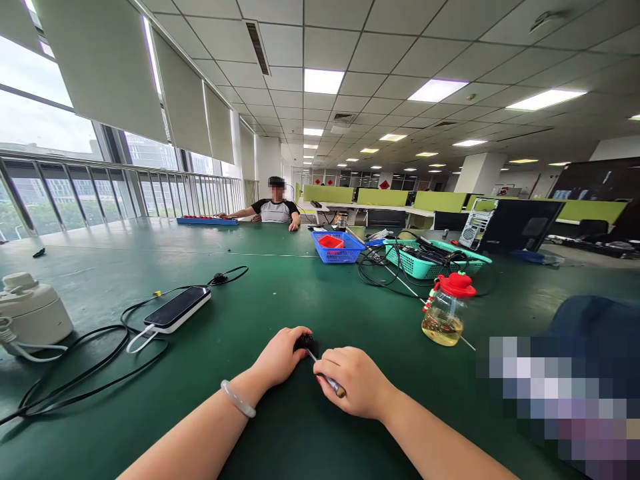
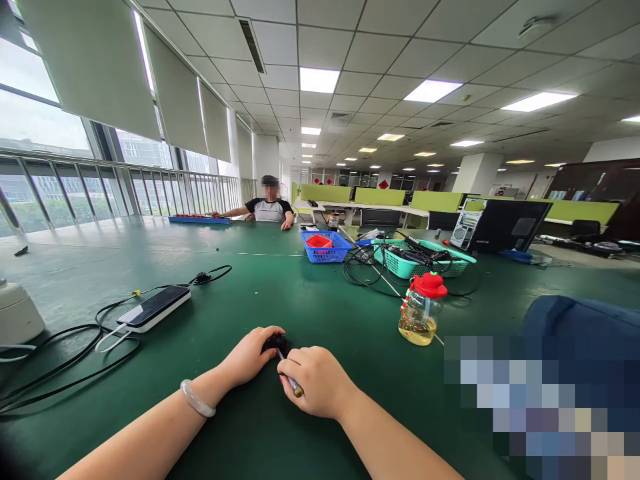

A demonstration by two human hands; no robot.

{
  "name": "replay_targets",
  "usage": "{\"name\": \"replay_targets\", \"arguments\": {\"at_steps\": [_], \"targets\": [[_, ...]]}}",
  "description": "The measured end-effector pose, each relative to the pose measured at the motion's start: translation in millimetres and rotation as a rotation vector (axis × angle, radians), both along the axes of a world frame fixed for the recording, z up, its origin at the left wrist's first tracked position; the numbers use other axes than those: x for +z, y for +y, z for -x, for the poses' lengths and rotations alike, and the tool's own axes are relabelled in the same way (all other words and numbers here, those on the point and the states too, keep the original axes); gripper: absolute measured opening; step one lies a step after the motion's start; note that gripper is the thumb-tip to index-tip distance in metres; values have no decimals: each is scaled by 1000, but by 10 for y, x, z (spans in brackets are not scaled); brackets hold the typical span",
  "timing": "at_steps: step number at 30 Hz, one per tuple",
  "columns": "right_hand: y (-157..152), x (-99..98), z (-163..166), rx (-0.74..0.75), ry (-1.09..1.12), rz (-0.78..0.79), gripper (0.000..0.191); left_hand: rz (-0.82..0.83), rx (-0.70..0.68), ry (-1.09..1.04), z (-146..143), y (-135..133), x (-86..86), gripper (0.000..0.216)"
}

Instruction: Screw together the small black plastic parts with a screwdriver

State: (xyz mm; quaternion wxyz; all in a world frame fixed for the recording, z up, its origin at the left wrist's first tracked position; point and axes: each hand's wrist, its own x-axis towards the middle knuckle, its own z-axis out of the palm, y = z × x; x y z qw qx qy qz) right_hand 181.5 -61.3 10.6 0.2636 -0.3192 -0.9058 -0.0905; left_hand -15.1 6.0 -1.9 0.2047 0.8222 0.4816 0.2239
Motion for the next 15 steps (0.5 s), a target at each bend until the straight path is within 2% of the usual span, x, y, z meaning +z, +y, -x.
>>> {"name": "replay_targets", "arguments": {"at_steps": [6,10,15], "targets": [[9,6,3,-16,45,-15,11,2,3,-3,1,-5,7,45],[11,23,0,-33,86,-32,12,18,22,-7,-1,6,-8,56],[62,-3,-32,-176,149,19,14,12,-9,-29,12,15,-37,60]]}}
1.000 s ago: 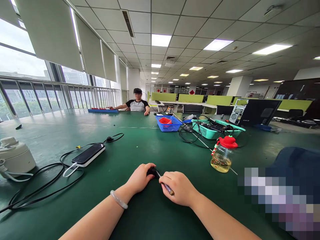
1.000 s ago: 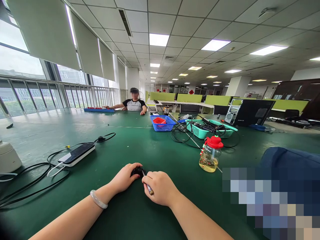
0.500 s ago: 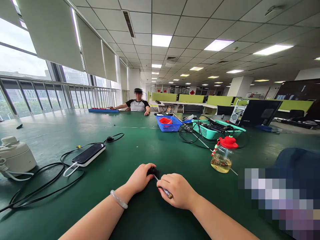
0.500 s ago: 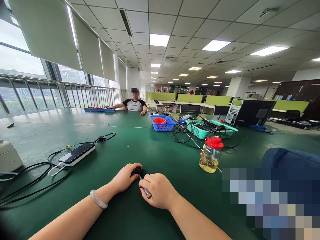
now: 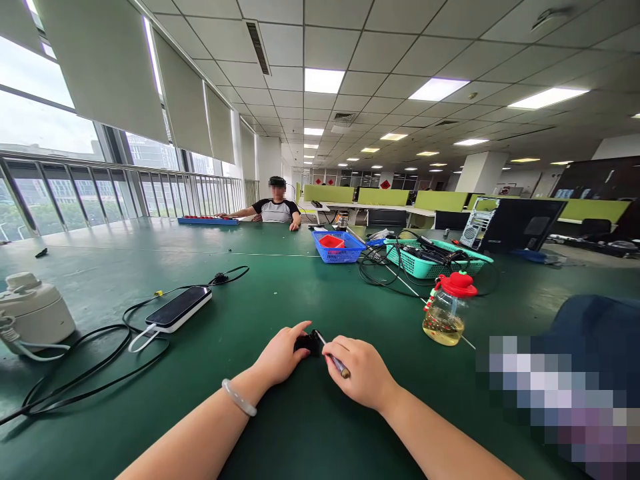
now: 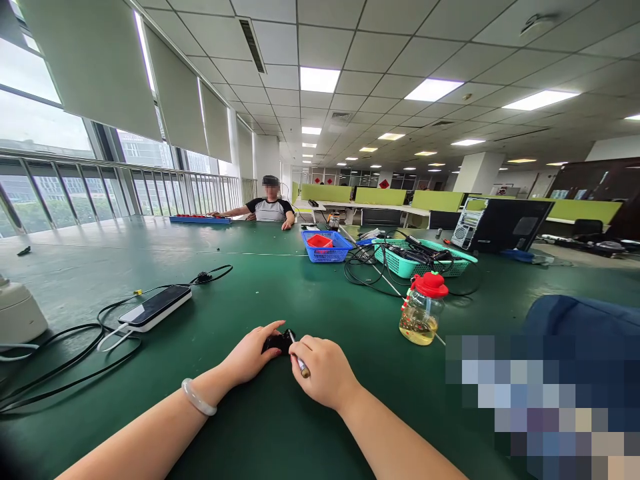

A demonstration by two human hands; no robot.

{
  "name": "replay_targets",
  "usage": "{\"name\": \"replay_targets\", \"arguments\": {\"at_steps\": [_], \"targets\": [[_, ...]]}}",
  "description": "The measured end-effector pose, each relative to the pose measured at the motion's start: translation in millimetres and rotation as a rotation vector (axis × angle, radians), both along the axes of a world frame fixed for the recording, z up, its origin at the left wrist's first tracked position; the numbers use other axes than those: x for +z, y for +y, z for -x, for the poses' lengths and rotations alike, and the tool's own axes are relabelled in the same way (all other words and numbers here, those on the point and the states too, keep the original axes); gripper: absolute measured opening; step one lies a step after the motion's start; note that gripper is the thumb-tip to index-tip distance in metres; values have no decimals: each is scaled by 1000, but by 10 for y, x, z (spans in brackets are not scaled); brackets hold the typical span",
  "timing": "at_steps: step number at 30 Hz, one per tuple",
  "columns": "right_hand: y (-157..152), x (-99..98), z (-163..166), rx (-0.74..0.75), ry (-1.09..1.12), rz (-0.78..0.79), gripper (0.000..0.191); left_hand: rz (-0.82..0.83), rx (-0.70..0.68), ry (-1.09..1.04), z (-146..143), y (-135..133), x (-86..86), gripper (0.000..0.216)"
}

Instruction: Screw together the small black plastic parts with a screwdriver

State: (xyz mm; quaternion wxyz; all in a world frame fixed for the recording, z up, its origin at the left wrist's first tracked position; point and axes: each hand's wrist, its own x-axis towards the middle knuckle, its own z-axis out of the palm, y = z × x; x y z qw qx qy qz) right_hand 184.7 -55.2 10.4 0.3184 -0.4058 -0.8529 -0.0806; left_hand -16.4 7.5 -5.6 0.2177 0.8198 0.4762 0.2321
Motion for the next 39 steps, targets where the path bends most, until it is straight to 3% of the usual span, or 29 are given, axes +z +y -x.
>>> {"name": "replay_targets", "arguments": {"at_steps": [5,10,17,27,36,39], "targets": [[98,-45,-59,-172,193,105,18,-14,-12,21,3,-20,11,62],[139,-51,-110,-133,528,177,19,-27,-13,59,-4,-39,54,54],[164,-79,-121,-105,824,409,46,-8,-28,73,-2,-39,68,43],[227,-166,-88,-72,743,554,38,6,-28,94,-5,-21,69,43],[96,-27,-51,-87,682,391,39,-19,-13,126,0,-21,78,45],[68,4,-33,-95,554,331,35,-17,-17,130,-1,-19,80,47]]}}
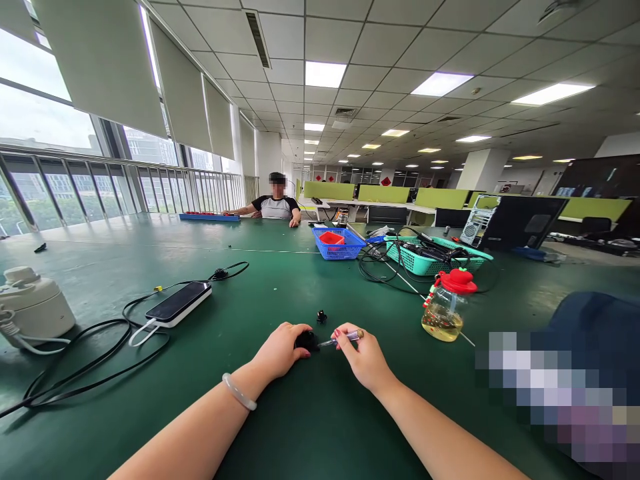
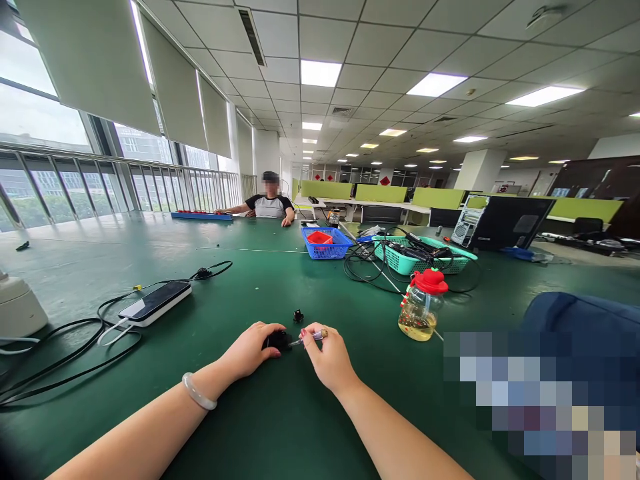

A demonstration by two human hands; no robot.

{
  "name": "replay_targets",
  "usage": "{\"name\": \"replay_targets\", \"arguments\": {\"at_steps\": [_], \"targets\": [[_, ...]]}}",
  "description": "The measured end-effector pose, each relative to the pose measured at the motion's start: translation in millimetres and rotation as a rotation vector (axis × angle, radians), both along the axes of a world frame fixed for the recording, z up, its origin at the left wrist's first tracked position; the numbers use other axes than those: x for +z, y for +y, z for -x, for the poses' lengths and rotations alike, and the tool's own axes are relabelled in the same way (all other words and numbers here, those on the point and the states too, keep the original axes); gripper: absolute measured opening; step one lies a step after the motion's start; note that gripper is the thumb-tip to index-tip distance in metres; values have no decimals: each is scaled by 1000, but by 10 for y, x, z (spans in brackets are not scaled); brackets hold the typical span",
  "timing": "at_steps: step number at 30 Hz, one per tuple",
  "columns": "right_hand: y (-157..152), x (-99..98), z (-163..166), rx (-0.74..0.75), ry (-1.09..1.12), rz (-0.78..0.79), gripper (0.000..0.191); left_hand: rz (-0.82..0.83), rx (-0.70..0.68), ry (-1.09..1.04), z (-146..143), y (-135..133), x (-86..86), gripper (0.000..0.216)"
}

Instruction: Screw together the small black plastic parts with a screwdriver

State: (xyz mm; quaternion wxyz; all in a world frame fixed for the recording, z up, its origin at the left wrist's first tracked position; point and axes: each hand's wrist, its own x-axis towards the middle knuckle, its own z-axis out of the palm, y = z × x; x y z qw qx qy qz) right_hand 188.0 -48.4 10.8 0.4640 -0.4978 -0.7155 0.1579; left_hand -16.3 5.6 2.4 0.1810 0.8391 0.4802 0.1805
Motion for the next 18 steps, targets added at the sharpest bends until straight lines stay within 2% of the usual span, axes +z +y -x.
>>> {"name": "replay_targets", "arguments": {"at_steps": [5,12,18], "targets": [[-54,43,48,9,-193,-131,26,-9,-2,-10,1,0,-3,45],[-81,4,84,8,-132,-138,9,-24,-9,-8,4,-2,-17,45],[-133,-65,124,206,-206,-341,18,-29,-14,-14,5,-1,-35,42]]}}
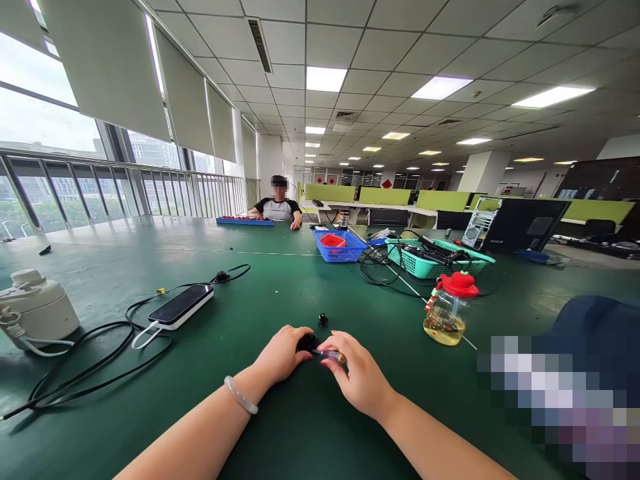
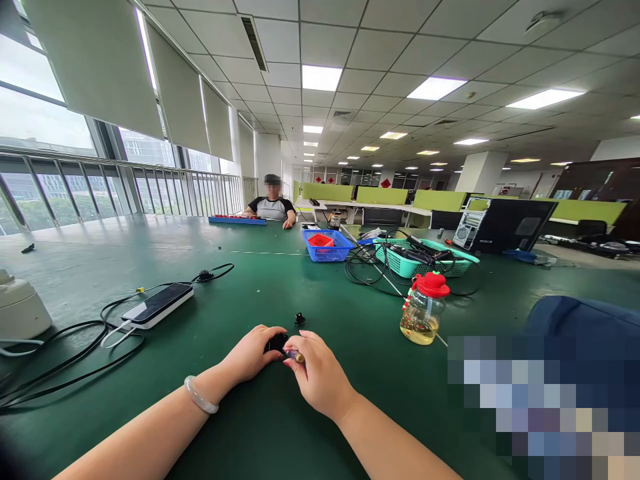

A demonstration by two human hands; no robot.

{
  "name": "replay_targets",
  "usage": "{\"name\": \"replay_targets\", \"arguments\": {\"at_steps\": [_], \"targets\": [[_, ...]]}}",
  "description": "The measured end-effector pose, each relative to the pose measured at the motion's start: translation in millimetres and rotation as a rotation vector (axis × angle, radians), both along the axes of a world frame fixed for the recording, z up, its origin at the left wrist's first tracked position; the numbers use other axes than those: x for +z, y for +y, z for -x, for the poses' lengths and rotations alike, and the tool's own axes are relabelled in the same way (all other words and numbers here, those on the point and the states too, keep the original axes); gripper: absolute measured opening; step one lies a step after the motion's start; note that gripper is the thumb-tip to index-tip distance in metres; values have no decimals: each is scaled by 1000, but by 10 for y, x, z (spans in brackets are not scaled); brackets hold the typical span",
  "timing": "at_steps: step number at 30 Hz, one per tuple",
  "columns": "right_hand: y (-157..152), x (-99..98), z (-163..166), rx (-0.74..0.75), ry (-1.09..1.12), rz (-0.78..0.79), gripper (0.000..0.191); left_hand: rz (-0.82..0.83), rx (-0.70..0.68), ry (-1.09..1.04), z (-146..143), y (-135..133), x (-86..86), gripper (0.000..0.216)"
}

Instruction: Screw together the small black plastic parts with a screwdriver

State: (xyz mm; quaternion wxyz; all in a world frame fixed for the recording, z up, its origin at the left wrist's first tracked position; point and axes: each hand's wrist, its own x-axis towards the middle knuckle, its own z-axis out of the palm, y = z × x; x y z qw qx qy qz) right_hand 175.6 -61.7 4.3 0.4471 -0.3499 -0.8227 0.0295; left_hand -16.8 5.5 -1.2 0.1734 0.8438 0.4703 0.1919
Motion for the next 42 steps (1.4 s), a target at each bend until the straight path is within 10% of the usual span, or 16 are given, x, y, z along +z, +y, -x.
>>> {"name": "replay_targets", "arguments": {"at_steps": [19,32,42], "targets": [[-66,51,131,142,-115,-76,51,-39,-33,0,-18,-24,17,40],[5,26,118,51,-11,-103,17,-53,-50,11,-23,0,-16,41],[56,23,14,-116,177,172,10,-38,-42,21,-21,-8,-3,42]]}}
